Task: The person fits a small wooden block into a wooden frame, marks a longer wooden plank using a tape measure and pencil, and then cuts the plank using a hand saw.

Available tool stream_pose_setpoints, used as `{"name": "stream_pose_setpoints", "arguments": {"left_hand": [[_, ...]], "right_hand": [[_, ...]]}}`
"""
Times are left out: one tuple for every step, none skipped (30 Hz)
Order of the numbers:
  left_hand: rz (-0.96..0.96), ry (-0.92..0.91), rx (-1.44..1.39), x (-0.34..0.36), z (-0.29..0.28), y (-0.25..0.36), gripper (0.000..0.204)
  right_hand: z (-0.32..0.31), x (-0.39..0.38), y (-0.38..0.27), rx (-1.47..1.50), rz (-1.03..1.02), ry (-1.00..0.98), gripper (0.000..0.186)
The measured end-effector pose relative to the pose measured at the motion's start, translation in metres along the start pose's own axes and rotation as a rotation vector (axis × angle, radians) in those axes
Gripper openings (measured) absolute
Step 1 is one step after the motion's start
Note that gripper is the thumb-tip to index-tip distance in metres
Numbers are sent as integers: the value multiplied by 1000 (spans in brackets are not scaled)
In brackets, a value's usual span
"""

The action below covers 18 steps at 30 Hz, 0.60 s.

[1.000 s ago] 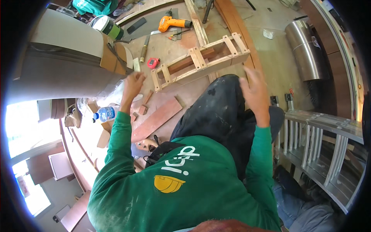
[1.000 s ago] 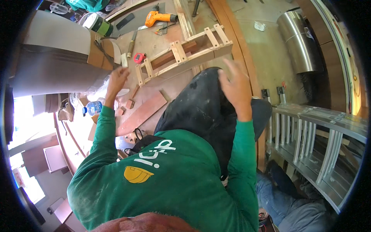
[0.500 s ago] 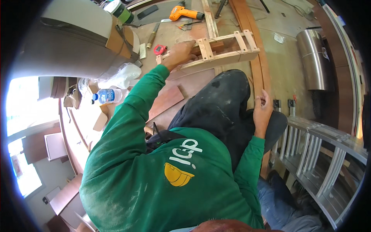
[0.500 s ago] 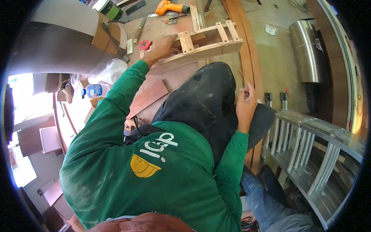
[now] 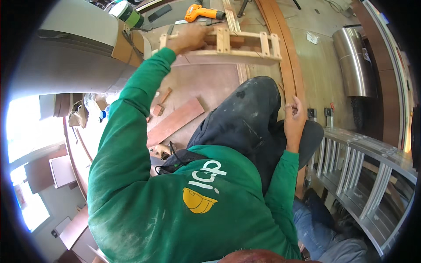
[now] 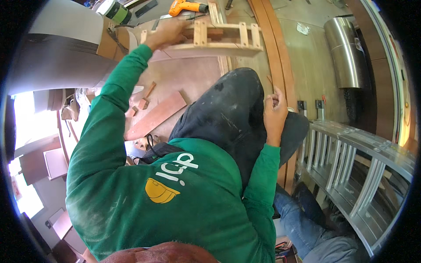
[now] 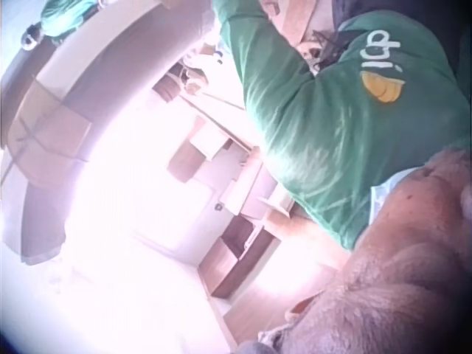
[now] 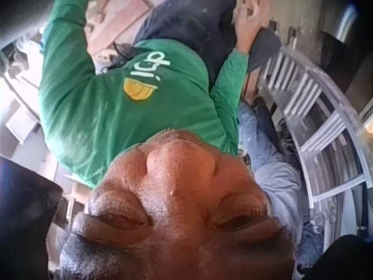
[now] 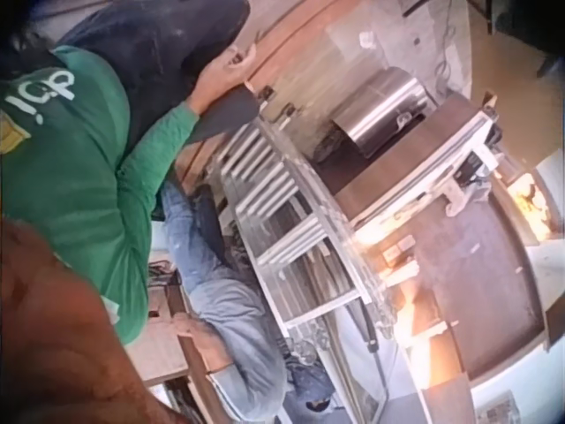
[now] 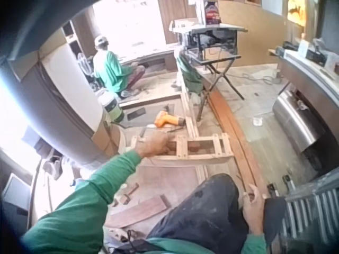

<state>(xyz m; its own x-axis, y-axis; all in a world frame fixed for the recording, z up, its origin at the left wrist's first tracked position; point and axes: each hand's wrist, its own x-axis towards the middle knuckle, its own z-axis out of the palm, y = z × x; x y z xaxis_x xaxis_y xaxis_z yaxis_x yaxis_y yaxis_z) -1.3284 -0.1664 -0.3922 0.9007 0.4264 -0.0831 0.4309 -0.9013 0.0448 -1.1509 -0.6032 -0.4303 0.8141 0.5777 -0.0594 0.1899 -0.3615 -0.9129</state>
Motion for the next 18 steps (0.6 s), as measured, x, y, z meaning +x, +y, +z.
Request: {"name": "stream_pose_setpoints", "arguments": {"left_hand": [[-2, -12, 31, 6, 1, -17, 61], [-13, -35, 47, 11, -3, -24, 61], [-25, -57, 64, 13, -7, -30, 62], [-6, -49, 93, 14, -14, -27, 62], [21, -25, 76, 16, -13, -29, 61], [47, -1, 60, 16, -10, -30, 60], [75, 19, 44, 17, -9, -32, 59], [45, -4, 63, 17, -14, -22, 56], [22, -21, 65, 21, -12, -19, 55], [-12, -37, 69, 21, -9, -19, 55], [-54, -54, 73, 18, -3, -22, 54], [-74, -59, 64, 16, 9, -36, 53], [-61, -47, 31, 20, 8, -34, 57], [-50, -36, -2, 21, 6, -28, 61], [-44, -25, -36, 22, 4, -24, 66], [-96, -50, -51, 18, 7, -25, 67], [-81, -19, -53, 16, 10, -31, 67], [-68, 13, -54, 12, 15, -37, 67]], "right_hand": [[2, -1, 0, 10, 2, -14, 42], [1, -2, 2, 13, 5, -10, 42], [0, -2, 5, 16, 7, -9, 42], [2, 1, 2, 24, 3, -3, 41], [5, 4, -2, -42, -46, -25, 42], [9, 8, -7, -107, -95, -47, 42], [15, 12, -16, -170, -142, -68, 43], [22, 20, -27, -234, -273, -52, 45], [34, 35, -42, -299, -404, -37, 46], [46, 50, -59, -360, -543, -31, 48], [56, 62, -83, -329, -532, -5, 53], [67, 76, -103, -292, -529, 18, 59], [75, 99, -99, -300, -469, 48, 63], [82, 124, -91, -307, -410, 77, 68], [87, 140, -87, -312, -352, 102, 72], [94, 144, -93, -291, -301, 19, 75], [99, 149, -98, -270, -251, -65, 79], [106, 153, -104, -249, -201, -150, 82]]}}
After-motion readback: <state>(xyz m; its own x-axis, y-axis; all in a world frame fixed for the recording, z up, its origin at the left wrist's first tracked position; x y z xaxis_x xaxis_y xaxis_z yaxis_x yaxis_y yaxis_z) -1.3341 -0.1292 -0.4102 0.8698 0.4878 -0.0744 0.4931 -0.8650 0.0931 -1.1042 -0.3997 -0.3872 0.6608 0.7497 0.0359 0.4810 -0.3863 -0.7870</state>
